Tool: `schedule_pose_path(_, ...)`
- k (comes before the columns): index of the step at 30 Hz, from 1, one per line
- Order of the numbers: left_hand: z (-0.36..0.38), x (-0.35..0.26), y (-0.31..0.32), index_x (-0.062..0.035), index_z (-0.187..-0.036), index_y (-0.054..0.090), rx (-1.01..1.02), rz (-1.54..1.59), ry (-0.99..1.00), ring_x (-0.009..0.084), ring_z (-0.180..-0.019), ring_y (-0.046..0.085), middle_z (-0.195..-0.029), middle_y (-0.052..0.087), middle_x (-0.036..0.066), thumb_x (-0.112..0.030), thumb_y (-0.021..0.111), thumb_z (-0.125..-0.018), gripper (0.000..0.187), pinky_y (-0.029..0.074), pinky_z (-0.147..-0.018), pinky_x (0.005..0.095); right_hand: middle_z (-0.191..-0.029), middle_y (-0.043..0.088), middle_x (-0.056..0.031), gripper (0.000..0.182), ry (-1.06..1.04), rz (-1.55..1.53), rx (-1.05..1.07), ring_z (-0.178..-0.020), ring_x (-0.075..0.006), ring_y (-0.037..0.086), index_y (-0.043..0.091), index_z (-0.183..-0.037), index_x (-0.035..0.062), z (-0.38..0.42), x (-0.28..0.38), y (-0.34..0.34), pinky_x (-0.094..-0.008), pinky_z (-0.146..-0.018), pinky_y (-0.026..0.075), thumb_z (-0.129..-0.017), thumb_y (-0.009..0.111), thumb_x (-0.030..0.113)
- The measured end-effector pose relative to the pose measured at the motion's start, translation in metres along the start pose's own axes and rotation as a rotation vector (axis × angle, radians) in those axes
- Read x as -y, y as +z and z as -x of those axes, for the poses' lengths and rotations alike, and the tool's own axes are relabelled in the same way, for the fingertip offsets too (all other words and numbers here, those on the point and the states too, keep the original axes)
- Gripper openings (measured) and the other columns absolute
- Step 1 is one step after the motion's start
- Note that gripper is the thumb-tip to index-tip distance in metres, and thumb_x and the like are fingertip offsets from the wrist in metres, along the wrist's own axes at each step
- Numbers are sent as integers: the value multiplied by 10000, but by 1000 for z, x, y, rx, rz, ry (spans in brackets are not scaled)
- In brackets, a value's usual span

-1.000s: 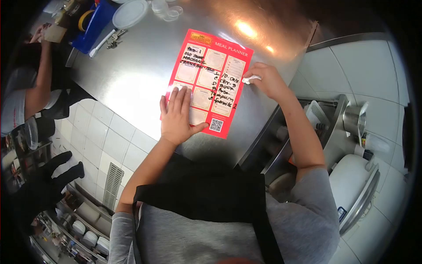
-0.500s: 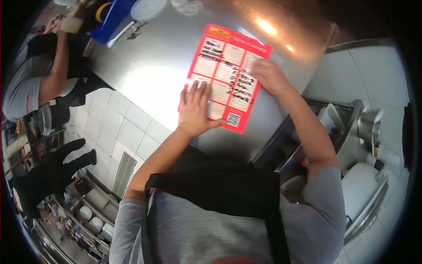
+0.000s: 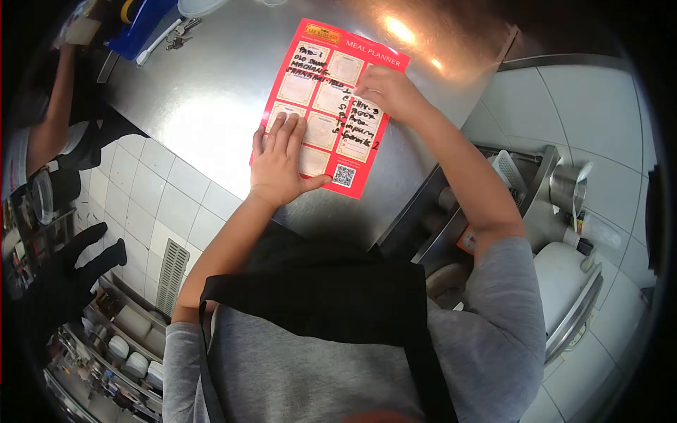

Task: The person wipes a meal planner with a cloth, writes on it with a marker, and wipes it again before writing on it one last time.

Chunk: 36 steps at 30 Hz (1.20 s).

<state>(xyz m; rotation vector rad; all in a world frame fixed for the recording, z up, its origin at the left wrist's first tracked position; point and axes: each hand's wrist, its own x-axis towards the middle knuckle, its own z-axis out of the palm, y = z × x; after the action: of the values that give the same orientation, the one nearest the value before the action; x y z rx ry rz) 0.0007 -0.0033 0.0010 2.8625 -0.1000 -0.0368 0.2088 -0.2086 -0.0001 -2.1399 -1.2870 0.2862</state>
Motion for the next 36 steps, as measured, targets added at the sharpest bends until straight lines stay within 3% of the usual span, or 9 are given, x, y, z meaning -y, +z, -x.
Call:
schedule_pose_path(6,1,0,2,-17,-1418,321,-5,-12,2,281,-1405,258,-1433,363,143,-774,626,-632,1133,175,-1121,530,-911,615,-92,83,91,29,-70,-886,-264,612,669,-874,38,-13,3,4,-359,-782,499,-806,626,57)
schedule_pose_path(9,2,2,2,-16,-1419,319,1,-24,1,278,-1407,254,-1431,364,142,-776,622,-634,1134,178,-1120,530,-894,614,-101,81,-30,68,-83,-876,-279,618,672,-869,44,-9,8,18,-366,-777,501,-804,627,62)
schedule_pose_path(14,1,2,3,-14,-1421,316,-20,-17,7,273,-1410,250,-1433,365,139,-769,622,-642,1128,174,-1122,529,-879,627,-115,80,178,81,-94,-890,-282,625,669,-854,37,-14,18,12,-368,-780,499,-790,636,71)
schedule_pose_path(18,1,2,2,-10,-1413,335,-34,-17,12,275,-1405,264,-1428,381,139,-762,621,-649,1110,164,-1126,528,-880,645,-119,97,204,152,-53,-878,-272,633,668,-854,33,-20,30,12,-366,-775,500,-766,658,73)
schedule_pose_path(21,1,2,2,-8,-1409,345,-42,-5,15,277,-1403,269,-1428,387,143,-763,616,-653,1103,160,-1127,528,-881,662,-131,121,322,21,-45,-854,-276,646,664,-833,29,-22,20,3,-365,-763,505,-737,694,96)
schedule_pose_path(27,2,2,2,-9,-1416,332,-20,-18,9,275,-1408,261,-1441,372,142,-764,611,-656,1107,151,-1131,528,-876,685,-129,122,363,56,-17,-844,-301,662,678,-807,76,-29,26,14,-414,-756,525,-689,698,101)
schedule_pose_path(33,2,1,2,-9,-1421,323,-16,-5,3,276,-1413,250,-1444,366,144,-761,611,-659,1109,130,-1137,524,-799,681,-143,130,377,129,-40,-776,-308,669,672,-791,48,-29,27,18,-404,-719,536,-681,703,110)
schedule_pose_path(36,2,2,2,-10,-1419,325,-19,-14,9,275,-1410,255,-1439,370,144,-759,620,-652,1112,140,-1132,523,-775,677,-152,127,354,16,-60,-754,-312,671,673,-786,49,-16,18,1,-401,-706,539,-677,704,107)
